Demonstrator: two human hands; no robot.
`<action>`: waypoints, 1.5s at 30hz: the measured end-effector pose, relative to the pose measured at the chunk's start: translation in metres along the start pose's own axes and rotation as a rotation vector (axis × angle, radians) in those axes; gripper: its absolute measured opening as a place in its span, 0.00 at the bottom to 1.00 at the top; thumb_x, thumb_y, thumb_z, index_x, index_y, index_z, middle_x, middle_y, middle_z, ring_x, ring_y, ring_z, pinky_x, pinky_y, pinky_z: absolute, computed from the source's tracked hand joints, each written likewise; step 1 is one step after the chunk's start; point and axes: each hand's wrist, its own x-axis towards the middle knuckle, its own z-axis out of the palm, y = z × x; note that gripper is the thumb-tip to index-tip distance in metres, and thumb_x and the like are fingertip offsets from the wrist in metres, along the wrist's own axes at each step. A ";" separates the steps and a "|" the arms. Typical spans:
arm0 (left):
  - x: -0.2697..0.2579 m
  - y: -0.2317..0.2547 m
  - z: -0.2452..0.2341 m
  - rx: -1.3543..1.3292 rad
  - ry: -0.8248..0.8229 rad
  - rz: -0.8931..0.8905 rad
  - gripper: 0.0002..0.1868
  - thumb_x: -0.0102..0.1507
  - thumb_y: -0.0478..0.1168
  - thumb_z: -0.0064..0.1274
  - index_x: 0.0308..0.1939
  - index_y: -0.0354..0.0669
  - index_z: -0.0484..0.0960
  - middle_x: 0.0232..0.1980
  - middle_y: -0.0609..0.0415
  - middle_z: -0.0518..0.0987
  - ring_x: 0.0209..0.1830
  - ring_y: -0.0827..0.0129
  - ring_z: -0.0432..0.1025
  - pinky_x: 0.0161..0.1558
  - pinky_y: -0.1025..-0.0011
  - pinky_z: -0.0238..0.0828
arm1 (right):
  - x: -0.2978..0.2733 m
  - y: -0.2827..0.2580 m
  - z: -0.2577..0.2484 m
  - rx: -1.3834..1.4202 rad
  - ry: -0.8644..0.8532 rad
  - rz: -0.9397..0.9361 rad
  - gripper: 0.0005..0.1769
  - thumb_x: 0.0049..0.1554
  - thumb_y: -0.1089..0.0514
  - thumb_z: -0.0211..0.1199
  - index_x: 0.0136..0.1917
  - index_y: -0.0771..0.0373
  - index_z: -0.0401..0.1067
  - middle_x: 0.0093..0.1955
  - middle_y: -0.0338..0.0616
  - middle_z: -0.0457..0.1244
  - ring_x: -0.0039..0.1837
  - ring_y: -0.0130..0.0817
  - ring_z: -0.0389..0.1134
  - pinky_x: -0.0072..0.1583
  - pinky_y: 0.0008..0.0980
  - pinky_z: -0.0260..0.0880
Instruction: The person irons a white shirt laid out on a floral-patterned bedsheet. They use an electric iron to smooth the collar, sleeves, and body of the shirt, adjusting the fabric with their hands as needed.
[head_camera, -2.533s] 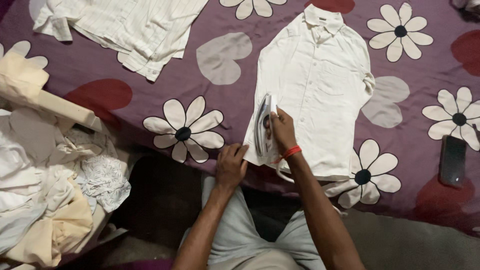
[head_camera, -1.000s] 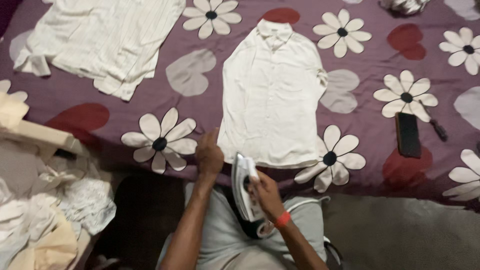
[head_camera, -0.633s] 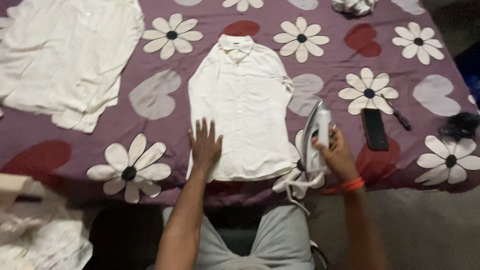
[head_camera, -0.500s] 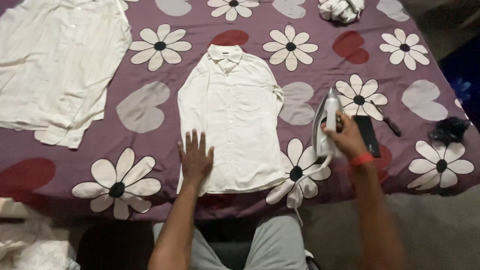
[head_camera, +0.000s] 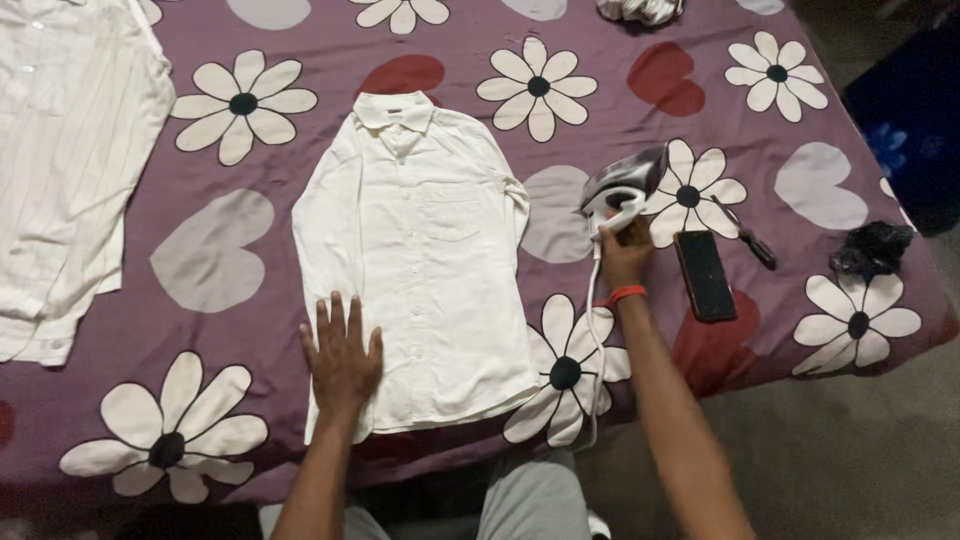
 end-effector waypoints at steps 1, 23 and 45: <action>0.001 0.000 0.000 0.014 -0.029 -0.010 0.37 0.69 0.57 0.39 0.79 0.47 0.59 0.84 0.44 0.52 0.84 0.51 0.43 0.77 0.41 0.34 | -0.009 -0.001 0.002 -0.094 0.019 0.040 0.20 0.55 0.68 0.70 0.61 0.66 0.71 0.55 0.47 0.70 0.56 0.32 0.72 0.57 0.30 0.73; 0.001 0.004 0.001 0.116 -0.035 -0.059 0.36 0.68 0.57 0.42 0.78 0.48 0.60 0.82 0.47 0.55 0.83 0.52 0.45 0.75 0.34 0.32 | -0.046 -0.022 0.026 -0.286 0.283 -0.345 0.39 0.53 0.67 0.76 0.72 0.71 0.58 0.66 0.51 0.60 0.67 0.42 0.63 0.68 0.37 0.62; -0.018 0.179 0.018 -0.805 -0.139 -0.035 0.12 0.60 0.41 0.55 0.42 0.36 0.82 0.38 0.41 0.79 0.40 0.47 0.74 0.44 0.54 0.72 | -0.119 -0.064 0.051 -0.445 -0.321 0.109 0.12 0.57 0.59 0.65 0.53 0.67 0.76 0.44 0.44 0.71 0.44 0.31 0.73 0.47 0.30 0.74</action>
